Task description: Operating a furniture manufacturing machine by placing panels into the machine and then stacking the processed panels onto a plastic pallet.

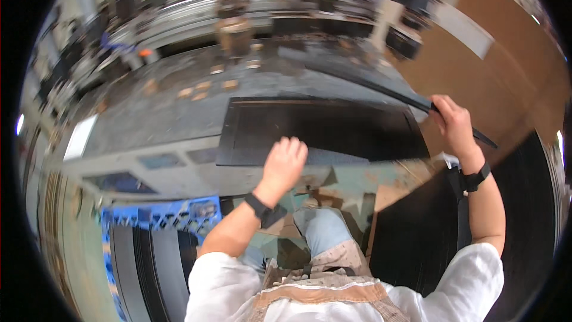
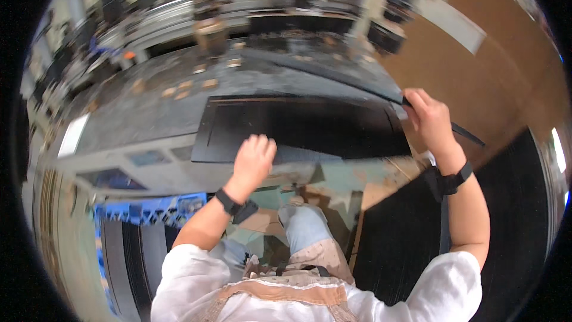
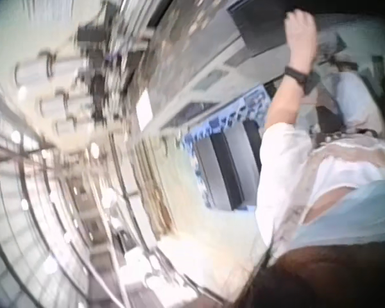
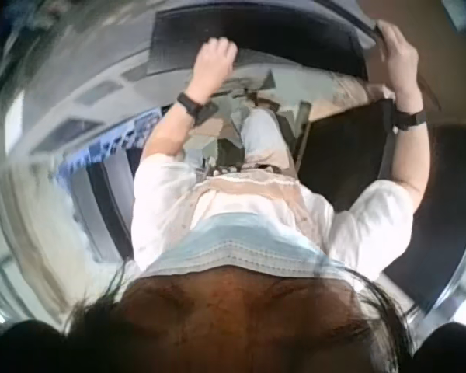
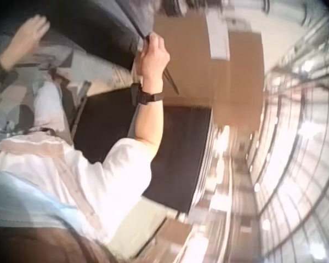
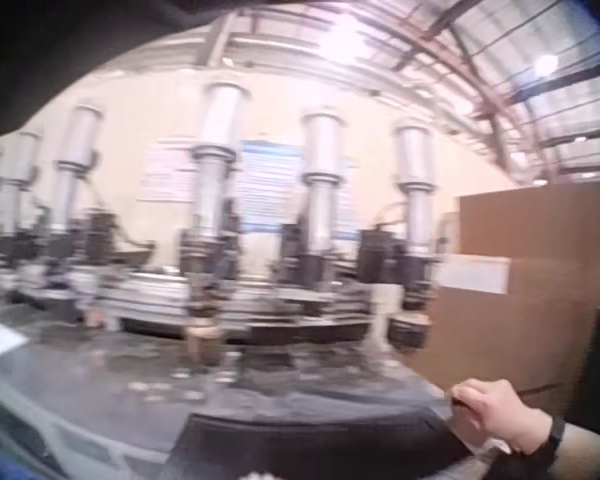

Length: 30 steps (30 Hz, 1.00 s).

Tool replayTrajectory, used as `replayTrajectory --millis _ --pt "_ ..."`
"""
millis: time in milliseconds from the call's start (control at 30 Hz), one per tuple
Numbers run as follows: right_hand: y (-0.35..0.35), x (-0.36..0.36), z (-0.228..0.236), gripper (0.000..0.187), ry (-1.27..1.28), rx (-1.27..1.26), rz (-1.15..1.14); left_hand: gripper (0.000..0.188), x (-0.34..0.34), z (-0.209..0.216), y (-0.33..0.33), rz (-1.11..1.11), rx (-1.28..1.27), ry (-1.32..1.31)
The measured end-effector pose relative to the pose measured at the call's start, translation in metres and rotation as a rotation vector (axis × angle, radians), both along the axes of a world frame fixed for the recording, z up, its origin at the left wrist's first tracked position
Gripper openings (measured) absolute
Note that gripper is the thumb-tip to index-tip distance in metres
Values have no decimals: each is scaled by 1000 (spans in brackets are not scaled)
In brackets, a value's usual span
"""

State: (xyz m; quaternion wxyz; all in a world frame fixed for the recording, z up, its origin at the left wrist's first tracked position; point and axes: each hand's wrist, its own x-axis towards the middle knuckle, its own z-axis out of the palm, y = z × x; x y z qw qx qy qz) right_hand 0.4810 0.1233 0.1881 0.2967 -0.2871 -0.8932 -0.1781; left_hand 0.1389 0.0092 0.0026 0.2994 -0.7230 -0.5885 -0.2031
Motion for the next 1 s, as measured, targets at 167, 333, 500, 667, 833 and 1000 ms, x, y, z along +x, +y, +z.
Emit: replayTrajectory --millis 167,333,500,667,833,1000 --pt "52 -62 -73 26 -72 17 186 32 -32 10 -171 56 -118 11" --pt "91 -98 -118 36 -13 -61 332 35 -54 12 -287 347 -305 -94" --pt "156 -124 -162 38 -99 -254 341 33 -71 -68 -382 771 -393 -222" --pt "172 -177 -169 39 -88 -335 258 35 -56 -145 -515 1266 -364 -322" --pt "172 -173 -164 39 -184 -341 185 43 -48 -164 -561 1524 -271 -508" --pt "171 -170 -188 48 -157 -161 77 38 -75 -211 -589 1622 -185 -461"
